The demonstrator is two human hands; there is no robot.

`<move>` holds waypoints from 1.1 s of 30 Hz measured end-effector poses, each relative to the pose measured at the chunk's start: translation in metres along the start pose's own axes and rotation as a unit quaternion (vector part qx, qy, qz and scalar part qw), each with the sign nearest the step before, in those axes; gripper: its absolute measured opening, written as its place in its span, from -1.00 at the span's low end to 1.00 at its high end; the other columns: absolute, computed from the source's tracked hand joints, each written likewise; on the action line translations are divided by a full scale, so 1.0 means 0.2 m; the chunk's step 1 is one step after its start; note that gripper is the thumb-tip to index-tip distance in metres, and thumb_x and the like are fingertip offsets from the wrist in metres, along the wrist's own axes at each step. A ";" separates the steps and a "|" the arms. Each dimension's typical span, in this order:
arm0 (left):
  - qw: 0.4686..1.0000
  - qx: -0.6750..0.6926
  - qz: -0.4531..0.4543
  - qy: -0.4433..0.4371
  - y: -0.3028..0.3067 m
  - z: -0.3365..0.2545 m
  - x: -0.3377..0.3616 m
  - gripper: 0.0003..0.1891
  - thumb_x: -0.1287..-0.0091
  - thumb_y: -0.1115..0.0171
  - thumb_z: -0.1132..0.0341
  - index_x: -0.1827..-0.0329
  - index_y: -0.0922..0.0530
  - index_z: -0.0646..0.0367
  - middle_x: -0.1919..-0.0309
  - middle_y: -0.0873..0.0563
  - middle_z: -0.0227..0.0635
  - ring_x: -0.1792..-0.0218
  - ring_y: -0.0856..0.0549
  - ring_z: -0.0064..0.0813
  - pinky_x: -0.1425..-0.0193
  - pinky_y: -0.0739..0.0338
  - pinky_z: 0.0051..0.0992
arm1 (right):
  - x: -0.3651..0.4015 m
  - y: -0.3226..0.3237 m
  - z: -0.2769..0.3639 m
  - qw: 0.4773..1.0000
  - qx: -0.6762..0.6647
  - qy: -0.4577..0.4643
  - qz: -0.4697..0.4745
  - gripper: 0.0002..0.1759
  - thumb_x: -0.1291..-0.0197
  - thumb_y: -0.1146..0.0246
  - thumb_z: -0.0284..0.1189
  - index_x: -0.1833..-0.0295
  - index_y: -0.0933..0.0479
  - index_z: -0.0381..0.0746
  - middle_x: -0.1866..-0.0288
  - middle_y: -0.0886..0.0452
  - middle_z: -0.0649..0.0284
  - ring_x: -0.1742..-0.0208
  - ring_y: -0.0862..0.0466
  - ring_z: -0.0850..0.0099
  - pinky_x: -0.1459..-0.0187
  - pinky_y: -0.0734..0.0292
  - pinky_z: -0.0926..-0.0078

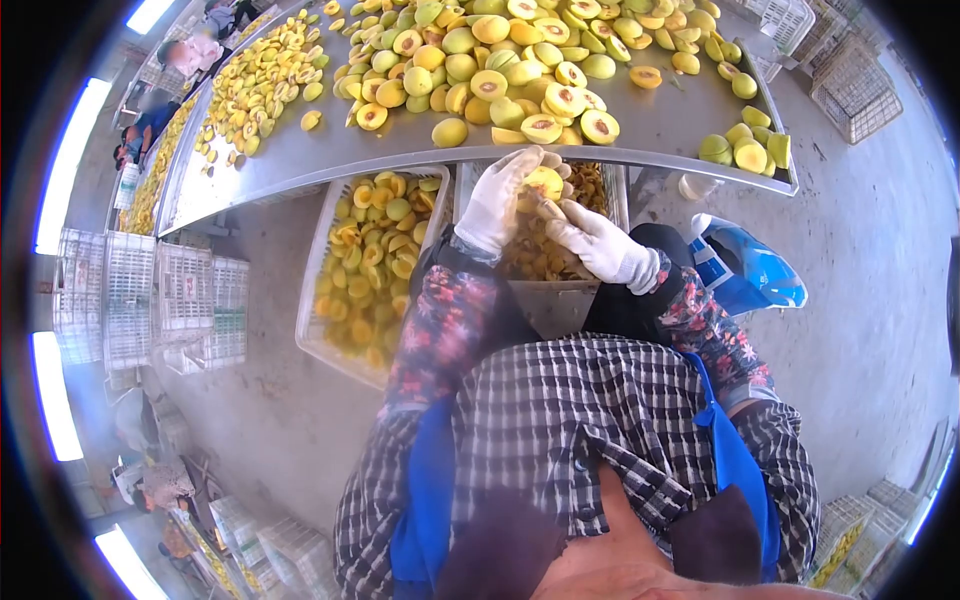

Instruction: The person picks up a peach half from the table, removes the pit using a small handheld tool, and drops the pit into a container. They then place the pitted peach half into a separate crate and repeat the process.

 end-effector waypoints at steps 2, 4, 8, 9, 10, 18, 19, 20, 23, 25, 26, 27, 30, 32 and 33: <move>0.998 0.056 -0.029 -0.017 -0.01 -0.01 0.01 -0.60 -0.52 -0.05 0.10 -0.09 -0.53 0.33 0.05 -0.70 -0.06 0.11 -0.74 -0.22 0.04 -0.68 -0.35 | 0.09 -0.11 0.03 0.933 -0.268 -0.236 0.040 -0.44 -0.50 -0.04 -0.17 -0.46 -0.23 -0.24 0.56 -0.38 0.46 0.71 -0.31 0.56 0.67 -0.28 0.54; 0.990 0.122 -0.056 -0.036 -0.02 0.01 0.01 -0.60 -0.50 -0.10 0.08 -0.10 -0.50 0.28 0.07 -0.69 -0.09 0.12 -0.73 -0.18 0.03 -0.68 -0.26 | 0.12 -0.17 0.06 0.879 -0.392 -0.271 0.031 -0.55 -0.51 0.01 -0.11 -0.29 -0.36 -0.19 0.60 -0.23 0.48 0.76 -0.16 0.68 0.73 -0.05 0.70; 0.976 0.207 -0.064 -0.010 -0.04 0.07 0.00 -0.58 -0.51 -0.06 0.03 -0.16 -0.46 0.21 0.01 -0.66 -0.10 0.09 -0.71 -0.15 0.02 -0.67 -0.21 | 0.14 -0.24 0.08 0.768 -0.571 -0.275 0.090 -0.57 -0.51 0.03 -0.06 -0.11 -0.41 -0.21 0.60 -0.25 0.48 0.78 -0.17 0.67 0.74 -0.08 0.69; 0.977 0.205 -0.064 -0.010 -0.05 0.06 0.00 -0.58 -0.51 -0.06 0.03 -0.16 -0.46 0.20 0.02 -0.66 -0.10 0.08 -0.71 -0.13 0.02 -0.67 -0.21 | 0.14 -0.25 0.09 0.739 -0.612 -0.259 0.116 -0.57 -0.51 0.04 -0.05 -0.07 -0.41 -0.22 0.60 -0.26 0.49 0.78 -0.17 0.67 0.74 -0.07 0.69; 0.977 0.202 -0.065 -0.011 -0.07 0.05 0.01 -0.58 -0.51 -0.06 0.02 -0.17 -0.45 0.20 0.03 -0.66 -0.11 0.08 -0.70 -0.12 0.02 -0.67 -0.21 | 0.15 -0.26 0.09 0.717 -0.636 -0.254 0.128 -0.56 -0.51 0.03 -0.05 -0.08 -0.41 -0.22 0.60 -0.26 0.48 0.79 -0.16 0.67 0.75 -0.07 0.69; 0.964 0.184 -0.163 -0.104 0.40 -0.07 0.12 -0.62 -0.53 -0.05 0.13 -0.11 -0.50 0.31 0.07 -0.69 -0.10 0.06 -0.71 -0.18 -0.02 -0.65 -0.30 | 0.24 -0.12 0.03 0.846 -0.437 -0.298 0.076 -0.62 -0.51 0.00 -0.14 -0.13 -0.39 -0.23 0.57 -0.32 0.45 0.75 -0.24 0.63 0.72 -0.08 0.68; 0.953 -0.031 -0.212 -0.216 0.54 -0.21 0.22 -0.61 -0.51 -0.08 0.13 -0.09 -0.53 0.34 0.07 -0.70 -0.11 0.07 -0.72 -0.22 -0.02 -0.65 -0.35 | 0.22 -0.05 -0.01 0.938 -0.247 -0.233 0.071 -0.65 -0.50 -0.02 -0.21 -0.17 -0.38 -0.25 0.52 -0.41 0.38 0.71 -0.33 0.54 0.65 -0.23 0.61; 0.926 -0.144 -0.247 -0.248 0.68 -0.26 0.29 -0.60 -0.48 -0.13 0.12 -0.09 -0.56 0.33 0.06 -0.70 -0.10 0.06 -0.72 -0.23 -0.03 -0.64 -0.37 | 0.22 -0.01 -0.05 0.973 -0.103 -0.195 0.072 -0.64 -0.47 -0.04 -0.27 -0.21 -0.35 -0.26 0.45 -0.47 0.29 0.61 -0.40 0.42 0.54 -0.33 0.53; 0.747 -0.477 -0.413 -0.210 0.98 -0.41 0.47 -0.58 -0.34 -0.29 0.10 -0.12 -0.62 0.20 0.02 -0.71 -0.08 0.00 -0.69 -0.17 -0.12 -0.57 -0.31 | 0.26 0.07 -0.18 0.955 0.232 -0.170 0.070 -0.52 -0.36 -0.11 -0.40 -0.33 -0.25 -0.32 0.17 -0.58 -0.05 0.19 -0.58 0.04 0.11 -0.50 0.26; 0.629 -0.608 -0.447 -0.188 0.98 -0.51 0.48 -0.59 -0.24 -0.36 0.08 -0.12 -0.65 0.00 -0.11 -0.66 -0.11 -0.10 -0.63 -0.08 -0.24 -0.46 -0.20 | 0.25 0.09 -0.13 0.938 0.321 -0.127 0.045 -0.47 -0.31 -0.14 -0.43 -0.34 -0.23 -0.34 0.00 -0.58 -0.20 -0.05 -0.60 -0.13 -0.02 -0.54 0.15; 0.640 -0.616 -0.419 -0.189 0.98 -0.52 0.40 -0.59 -0.24 -0.35 0.08 -0.11 -0.65 0.01 -0.14 -0.64 -0.13 -0.11 -0.63 -0.10 -0.24 -0.46 -0.21 | 0.24 0.09 -0.13 0.934 0.330 -0.129 0.044 -0.48 -0.31 -0.15 -0.44 -0.33 -0.24 -0.34 -0.01 -0.59 -0.19 -0.05 -0.61 -0.12 -0.03 -0.54 0.16; 0.650 -0.623 -0.391 -0.190 0.92 -0.54 0.31 -0.60 -0.24 -0.35 0.09 -0.10 -0.66 0.02 -0.17 -0.62 -0.14 -0.12 -0.62 -0.12 -0.24 -0.46 -0.23 | 0.22 0.09 -0.14 0.930 0.340 -0.132 0.044 -0.49 -0.30 -0.15 -0.44 -0.31 -0.24 -0.34 -0.01 -0.60 -0.17 -0.05 -0.61 -0.10 -0.03 -0.54 0.17; 0.696 -0.630 -0.316 -0.138 0.76 -0.54 -0.01 -0.57 -0.25 -0.31 0.06 -0.14 -0.62 0.02 -0.24 -0.57 -0.17 -0.17 -0.60 -0.17 -0.26 -0.47 -0.27 | 0.21 0.09 -0.15 0.937 0.330 -0.111 0.024 -0.57 -0.30 -0.15 -0.41 -0.23 -0.29 -0.31 0.08 -0.61 -0.17 0.05 -0.62 -0.13 0.06 -0.52 0.08; 0.664 -0.692 -0.274 -0.074 0.71 -0.50 -0.22 -0.47 -0.23 -0.29 -0.03 -0.22 -0.57 -0.01 -0.24 -0.57 -0.16 -0.20 -0.60 -0.16 -0.27 -0.48 -0.26 | 0.21 0.09 -0.16 0.942 0.317 -0.111 0.020 -0.60 -0.29 -0.15 -0.39 -0.19 -0.32 -0.30 0.12 -0.61 -0.18 0.10 -0.62 -0.15 0.09 -0.51 0.03; 0.638 -0.724 -0.260 0.020 0.75 -0.44 -0.32 -0.36 -0.16 -0.31 -0.11 -0.29 -0.52 -0.02 -0.28 -0.55 -0.16 -0.24 -0.58 -0.17 -0.28 -0.48 -0.26 | 0.21 0.09 -0.18 0.941 0.313 -0.124 0.027 -0.60 -0.29 -0.15 -0.39 -0.18 -0.32 -0.30 0.11 -0.61 -0.18 0.09 -0.62 -0.14 0.09 -0.52 0.04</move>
Point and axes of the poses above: each hand's wrist, its own x-axis away from the middle knuckle, its own y-axis out of the back of the hand, z = x × y, the point moved 10 cm from there along -x, towards the middle knuckle
